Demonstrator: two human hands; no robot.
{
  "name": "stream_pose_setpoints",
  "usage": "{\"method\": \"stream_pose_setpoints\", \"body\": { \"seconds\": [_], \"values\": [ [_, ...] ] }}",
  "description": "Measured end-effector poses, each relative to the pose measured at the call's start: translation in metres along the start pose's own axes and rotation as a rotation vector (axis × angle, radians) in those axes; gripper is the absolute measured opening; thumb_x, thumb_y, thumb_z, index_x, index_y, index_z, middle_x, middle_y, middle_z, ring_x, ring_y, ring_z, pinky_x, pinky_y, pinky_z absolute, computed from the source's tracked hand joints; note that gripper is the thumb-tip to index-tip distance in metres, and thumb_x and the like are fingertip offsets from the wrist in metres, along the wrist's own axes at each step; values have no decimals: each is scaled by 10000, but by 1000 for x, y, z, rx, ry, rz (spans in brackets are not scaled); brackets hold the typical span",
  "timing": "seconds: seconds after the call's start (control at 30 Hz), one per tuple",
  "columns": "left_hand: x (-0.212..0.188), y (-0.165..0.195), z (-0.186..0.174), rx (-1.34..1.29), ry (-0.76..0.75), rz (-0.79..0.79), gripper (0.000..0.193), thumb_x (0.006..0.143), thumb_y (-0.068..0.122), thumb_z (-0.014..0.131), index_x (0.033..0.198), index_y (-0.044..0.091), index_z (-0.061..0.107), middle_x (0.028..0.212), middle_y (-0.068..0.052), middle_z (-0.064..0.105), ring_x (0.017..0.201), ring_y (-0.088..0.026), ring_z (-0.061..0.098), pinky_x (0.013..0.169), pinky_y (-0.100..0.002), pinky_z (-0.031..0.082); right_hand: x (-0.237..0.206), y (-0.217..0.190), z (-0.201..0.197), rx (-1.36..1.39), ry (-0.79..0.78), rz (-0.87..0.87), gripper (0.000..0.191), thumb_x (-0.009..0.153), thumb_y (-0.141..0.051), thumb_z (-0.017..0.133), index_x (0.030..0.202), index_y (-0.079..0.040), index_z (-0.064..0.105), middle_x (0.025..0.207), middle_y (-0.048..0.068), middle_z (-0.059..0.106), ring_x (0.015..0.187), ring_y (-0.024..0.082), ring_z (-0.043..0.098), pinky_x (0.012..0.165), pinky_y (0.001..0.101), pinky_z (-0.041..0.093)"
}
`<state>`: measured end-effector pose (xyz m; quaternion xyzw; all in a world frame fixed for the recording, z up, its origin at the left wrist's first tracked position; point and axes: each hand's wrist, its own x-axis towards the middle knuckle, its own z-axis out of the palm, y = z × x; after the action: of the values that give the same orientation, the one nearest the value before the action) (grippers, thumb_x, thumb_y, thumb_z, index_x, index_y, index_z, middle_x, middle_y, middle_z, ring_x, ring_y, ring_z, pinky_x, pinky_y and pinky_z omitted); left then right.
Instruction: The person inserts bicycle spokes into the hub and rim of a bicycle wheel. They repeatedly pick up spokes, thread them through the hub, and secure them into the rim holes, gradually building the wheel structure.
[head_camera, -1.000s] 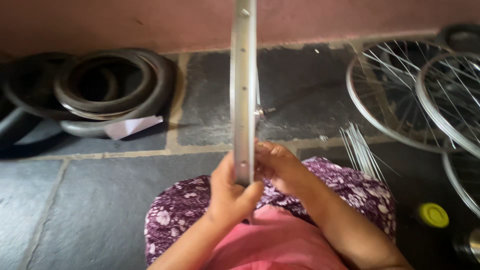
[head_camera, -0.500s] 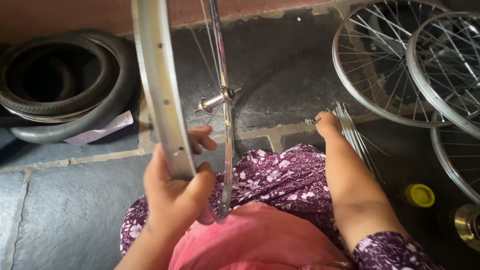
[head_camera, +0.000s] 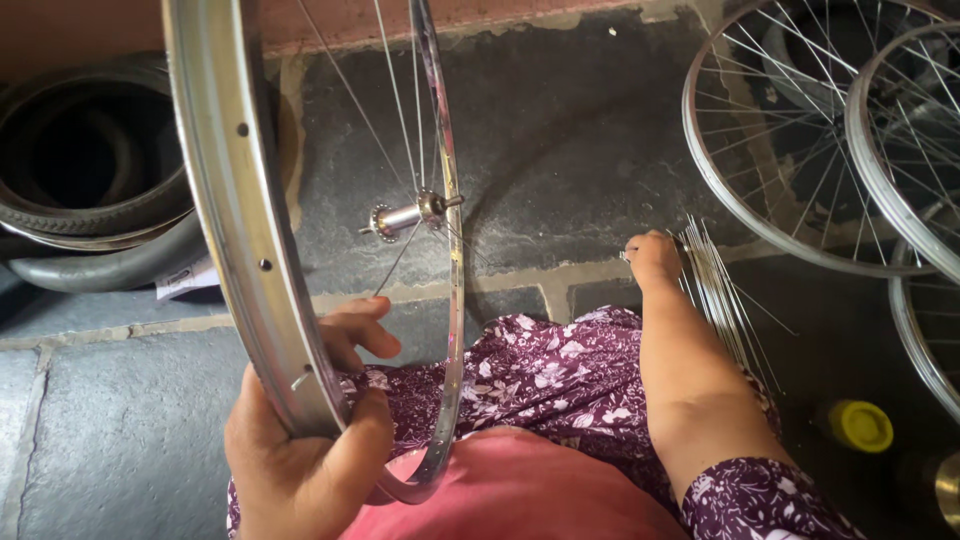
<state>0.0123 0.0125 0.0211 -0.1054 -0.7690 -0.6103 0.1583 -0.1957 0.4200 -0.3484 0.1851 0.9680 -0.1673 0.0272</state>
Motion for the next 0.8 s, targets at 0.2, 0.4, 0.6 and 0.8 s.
{"method": "stream_pose_setpoints", "body": {
  "seconds": [0.2, 0.4, 0.6, 0.8],
  "values": [
    [-2, 1, -5, -108, 4, -192, 451, 749, -91, 569, 1194, -18, 592, 1127, -130, 669, 1071, -233, 626, 857, -391, 505, 1, -9, -5, 79, 190, -80, 59, 879, -236, 745, 912, -206, 784, 959, 114, 740, 925, 367, 700, 807, 477, 558],
    [-2, -3, -1, -185, 7, -152, 459, 750, -15, 621, 1206, 39, 626, 1018, -51, 676, 860, -116, 626, 737, -294, 546, -24, -70, -43, 1010, 139, -26, 21, 939, 0, 631, 928, -16, 621, 864, 144, 719, 752, 221, 716, 652, 318, 591],
    [-15, -5, -2, -86, 51, -48, 346, 750, 28, 630, 1095, 49, 636, 923, -27, 677, 842, -115, 647, 778, -288, 559, -135, -148, -96, 1394, -82, -131, 106, 981, -14, 646, 1067, -16, 707, 854, 73, 675, 720, 143, 659, 690, 288, 573],
    [-33, -7, -5, -83, 69, -1, 332, 755, 23, 629, 1086, 45, 638, 928, -52, 679, 847, -132, 642, 788, -294, 547, -272, -210, -201, 1161, 21, -736, 141, 955, 24, 650, 1063, 9, 739, 1038, 49, 681, 880, 120, 704, 806, 246, 580]
  ]
}}
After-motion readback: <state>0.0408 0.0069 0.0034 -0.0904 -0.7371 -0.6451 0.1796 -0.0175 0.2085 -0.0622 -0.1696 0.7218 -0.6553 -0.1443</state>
